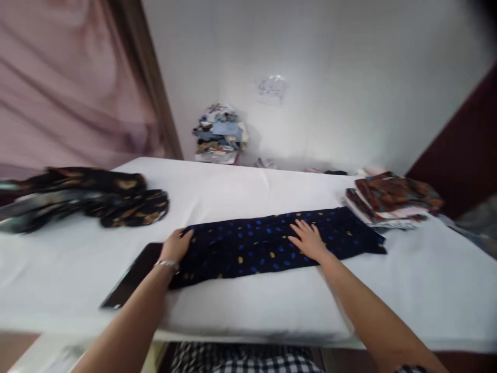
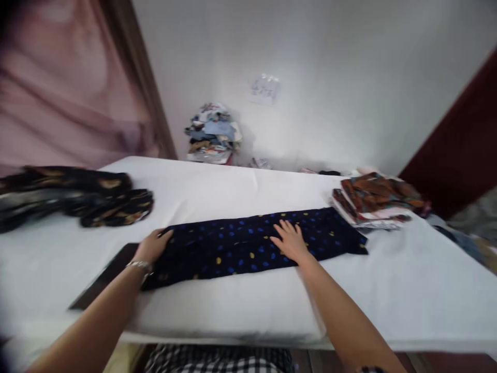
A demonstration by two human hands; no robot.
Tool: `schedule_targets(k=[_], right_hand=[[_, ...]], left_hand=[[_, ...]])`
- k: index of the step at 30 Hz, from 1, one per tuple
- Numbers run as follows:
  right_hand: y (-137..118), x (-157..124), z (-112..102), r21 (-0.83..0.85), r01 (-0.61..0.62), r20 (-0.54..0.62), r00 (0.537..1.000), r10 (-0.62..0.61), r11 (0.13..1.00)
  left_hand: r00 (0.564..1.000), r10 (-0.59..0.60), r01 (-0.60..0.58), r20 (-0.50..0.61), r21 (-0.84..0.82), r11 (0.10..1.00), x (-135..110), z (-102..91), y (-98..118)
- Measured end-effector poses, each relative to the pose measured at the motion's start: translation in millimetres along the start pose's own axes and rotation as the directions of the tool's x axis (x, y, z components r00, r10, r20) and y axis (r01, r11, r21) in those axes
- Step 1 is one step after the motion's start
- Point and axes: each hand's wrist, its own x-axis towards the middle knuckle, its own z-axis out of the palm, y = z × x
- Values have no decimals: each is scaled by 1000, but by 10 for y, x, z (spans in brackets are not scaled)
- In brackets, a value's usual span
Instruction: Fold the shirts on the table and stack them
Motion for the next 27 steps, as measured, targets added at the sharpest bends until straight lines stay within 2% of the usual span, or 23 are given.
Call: schedule_targets(k=[1, 4, 8, 11, 16, 19, 22, 25, 27], right_hand=[[26, 3, 37, -12, 6, -18, 1000, -6, 1000], [104, 9, 149, -15, 24, -68, 997, -25, 1000], [185, 22, 249, 15, 39, -106, 994, -37, 999], [227, 41, 281, 46, 52, -124, 991, -46, 998], [280, 43, 267, 201, 86, -155, 986, -55, 976], [305, 36, 220, 341, 114, -213, 976, -42, 933], [323, 36, 167, 458, 142, -293, 956, -2, 878], [349, 24, 129, 552, 135, -305, 951, 49, 823], [381, 5, 112, 602, 113, -284, 956, 80, 790]], left_hand=[[994, -90, 96, 56, -110, 989, -21, -17, -2], [979, -162, 188, 124, -239, 953, -114, -102, -66], [964, -143, 207, 222, -299, 931, -283, -176, -179], [945, -115, 212, 305, -308, 927, -332, -163, -178], [956, -74, 158, 284, -287, 945, -228, -252, -1], [949, 29, 73, 313, -310, 948, -190, -340, 303], [895, 171, -24, 412, -339, 940, -310, -241, 831], [801, 265, -59, 536, -370, 927, -585, 129, 1427], [678, 351, -45, 645, -441, 897, -767, 448, 1709]])
